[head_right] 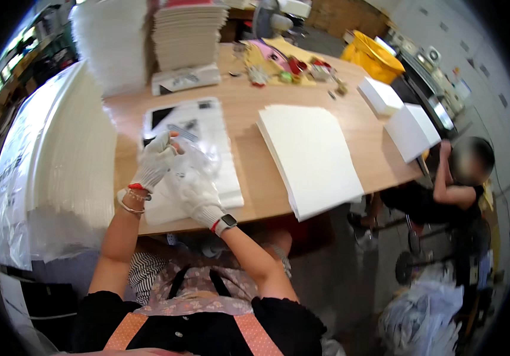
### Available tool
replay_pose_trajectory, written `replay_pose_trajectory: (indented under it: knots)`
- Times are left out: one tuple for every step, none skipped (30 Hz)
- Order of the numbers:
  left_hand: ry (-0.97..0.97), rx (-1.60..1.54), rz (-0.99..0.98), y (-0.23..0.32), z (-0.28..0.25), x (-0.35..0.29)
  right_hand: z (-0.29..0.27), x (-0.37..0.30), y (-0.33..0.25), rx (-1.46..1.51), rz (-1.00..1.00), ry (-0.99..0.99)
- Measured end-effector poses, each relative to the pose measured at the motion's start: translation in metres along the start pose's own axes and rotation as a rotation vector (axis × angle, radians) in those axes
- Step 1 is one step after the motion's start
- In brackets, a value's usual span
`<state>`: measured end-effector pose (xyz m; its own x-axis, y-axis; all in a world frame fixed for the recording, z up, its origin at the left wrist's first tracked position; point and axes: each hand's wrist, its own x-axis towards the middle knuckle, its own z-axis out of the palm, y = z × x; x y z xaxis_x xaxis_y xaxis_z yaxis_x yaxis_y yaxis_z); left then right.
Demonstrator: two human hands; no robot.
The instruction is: The person packages stacks of white paper into clear plastic bags. They pick up a stack, place it into a bag, and seal it, repeating this process for multiple stacks.
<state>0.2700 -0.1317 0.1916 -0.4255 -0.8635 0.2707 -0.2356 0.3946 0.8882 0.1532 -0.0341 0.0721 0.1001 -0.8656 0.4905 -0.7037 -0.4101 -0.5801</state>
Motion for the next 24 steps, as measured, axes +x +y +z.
replay_pose_trajectory:
  knots:
    - [0.004, 0.16, 0.039, -0.007, 0.001, -0.007, -0.013, -0.018, -0.009, 0.045, 0.047, -0.056]
    - [0.015, 0.314, 0.091, -0.009, 0.007, -0.011, -0.035, -0.033, -0.011, 0.09, 0.109, -0.116]
    - [-0.076, 0.55, -0.081, 0.018, 0.008, -0.018, -0.06, -0.052, -0.008, 0.119, 0.191, -0.161]
    - [0.007, 0.57, 0.061, 0.022, 0.007, -0.026, -0.086, -0.071, -0.009, 0.176, 0.251, -0.219]
    - [0.093, 0.59, 0.199, 0.021, 0.002, -0.035, -0.11, -0.09, -0.003, -0.01, 0.255, -0.07]
    - [0.184, 0.604, 0.335, 0.019, -0.002, -0.043, -0.135, -0.107, 0.005, -0.2, 0.254, 0.073]
    - [0.253, 0.599, 0.378, 0.018, -0.006, -0.05, -0.159, -0.115, 0.014, -0.534, 0.3, 0.055]
    - [0.325, 0.591, 0.422, 0.017, -0.008, -0.056, -0.183, -0.123, 0.024, -0.871, 0.339, 0.035]
    - [0.399, 0.58, 0.47, 0.018, -0.009, -0.06, -0.202, -0.136, 0.044, -0.899, 0.313, 0.028]
    - [0.383, 0.427, 0.426, 0.024, -0.008, -0.067, -0.217, -0.149, 0.07, -0.923, 0.284, 0.023]
    - [0.363, 0.271, 0.382, 0.031, -0.004, -0.076, -0.231, -0.16, 0.091, -0.788, 0.348, -0.033]
    - [0.343, 0.124, 0.338, 0.038, 0.0, -0.087, -0.242, -0.167, 0.108, -0.645, 0.404, -0.084]
    - [0.235, -0.112, 0.237, 0.04, 0.009, -0.099, -0.252, -0.168, 0.12, -0.612, 0.496, -0.119]
    - [0.136, -0.33, 0.121, 0.036, 0.019, -0.114, -0.255, -0.148, 0.106, -0.449, 0.59, -0.112]
    - [-0.03, -0.299, 0.13, 0.033, 0.031, -0.121, -0.26, -0.148, 0.116, -0.43, 0.564, -0.104]
    - [-0.2, -0.265, 0.14, 0.032, 0.045, -0.124, -0.266, -0.152, 0.13, -0.411, 0.539, -0.091]
    - [-0.354, -0.372, 0.013, 0.039, 0.065, -0.128, -0.269, -0.16, 0.146, -0.394, 0.574, -0.08]
    - [-0.495, -0.474, -0.125, 0.047, 0.085, -0.132, -0.266, -0.159, 0.147, -0.412, 0.519, -0.05]
    - [-0.604, -0.554, -0.186, 0.05, 0.106, -0.133, -0.264, -0.161, 0.144, -0.44, 0.468, -0.02]
    - [-0.707, -0.631, -0.247, 0.051, 0.125, -0.131, -0.26, -0.159, 0.134, -0.463, 0.41, 0.009]
    - [-0.699, -0.892, -0.449, 0.046, 0.15, -0.133, -0.258, -0.156, 0.122, -0.493, 0.352, 0.037]
    - [-0.64, -1.148, -0.655, 0.028, 0.164, -0.136, -0.237, -0.12, 0.046, -1.263, 0.286, -0.275]
    - [-0.745, -1.385, -0.839, 0.006, 0.182, -0.133, -0.231, -0.123, 0.025, -0.41, 0.256, -0.012]
    - [-0.78, -1.568, -0.956, -0.008, 0.19, -0.131, -0.223, -0.124, -0.004, -0.509, 0.091, -0.129]
